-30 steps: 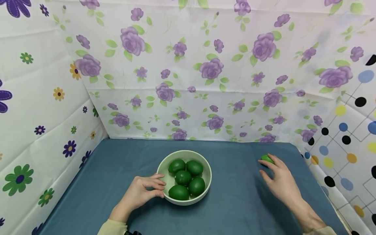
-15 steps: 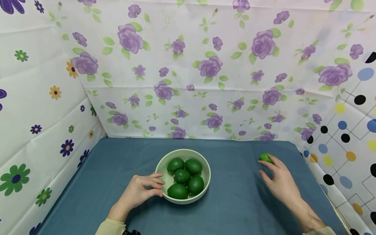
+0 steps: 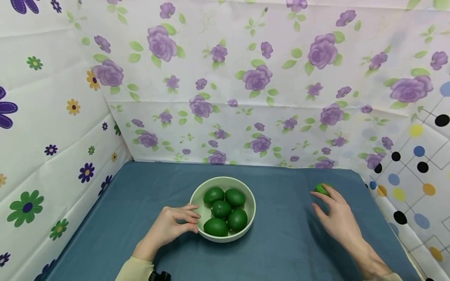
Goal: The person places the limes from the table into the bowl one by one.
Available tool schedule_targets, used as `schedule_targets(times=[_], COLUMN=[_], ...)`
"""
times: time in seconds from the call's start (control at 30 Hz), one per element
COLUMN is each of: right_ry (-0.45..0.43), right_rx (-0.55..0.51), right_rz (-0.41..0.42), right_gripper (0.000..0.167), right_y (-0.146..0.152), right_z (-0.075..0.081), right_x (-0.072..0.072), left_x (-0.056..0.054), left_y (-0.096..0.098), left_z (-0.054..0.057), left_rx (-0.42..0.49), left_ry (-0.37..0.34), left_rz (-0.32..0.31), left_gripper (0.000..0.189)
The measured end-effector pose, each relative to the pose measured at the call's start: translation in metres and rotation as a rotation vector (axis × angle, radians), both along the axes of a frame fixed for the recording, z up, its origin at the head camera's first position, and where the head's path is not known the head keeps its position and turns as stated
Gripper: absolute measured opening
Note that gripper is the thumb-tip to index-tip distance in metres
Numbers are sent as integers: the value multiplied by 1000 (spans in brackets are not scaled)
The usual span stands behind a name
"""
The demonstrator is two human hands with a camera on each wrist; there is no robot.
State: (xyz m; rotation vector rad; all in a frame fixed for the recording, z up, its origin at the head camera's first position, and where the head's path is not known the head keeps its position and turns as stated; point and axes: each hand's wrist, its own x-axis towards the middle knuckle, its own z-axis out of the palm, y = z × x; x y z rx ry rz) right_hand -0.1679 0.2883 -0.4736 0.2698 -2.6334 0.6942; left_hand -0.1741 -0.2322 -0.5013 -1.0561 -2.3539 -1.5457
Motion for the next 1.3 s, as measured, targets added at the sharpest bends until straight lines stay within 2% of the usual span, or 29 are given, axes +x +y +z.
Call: schedule_targets(times=[0.5, 0.57, 0.7, 0.8, 0.9, 1.07, 1.3], right_ry=[10, -14, -148, -267, -334, -372, -365], right_rx=[-14, -13, 5, 45, 93, 139, 166], right_rz=[2, 2, -5, -7, -9, -19, -10], right_gripper=[38, 38, 48, 60, 67, 69, 68], right_y=[6, 11, 24, 37, 48, 57, 59], right_z=[3, 4, 2, -3, -9, -15, -19], right_x=[-2, -5, -15, -28, -39, -49, -53], left_x=[1, 2, 1, 0, 0, -1, 0], left_y=[2, 2, 2, 2, 1, 0, -1], left_z=[-1, 0, -1, -2, 0, -2, -1], left_rx=[1, 6, 11, 10, 8, 2, -1], left_ry=[-5, 0, 24, 18, -2, -1, -19], left_rz=[4, 1, -2, 1, 4, 6, -2], left_gripper=[16, 16, 17, 17, 17, 16, 17])
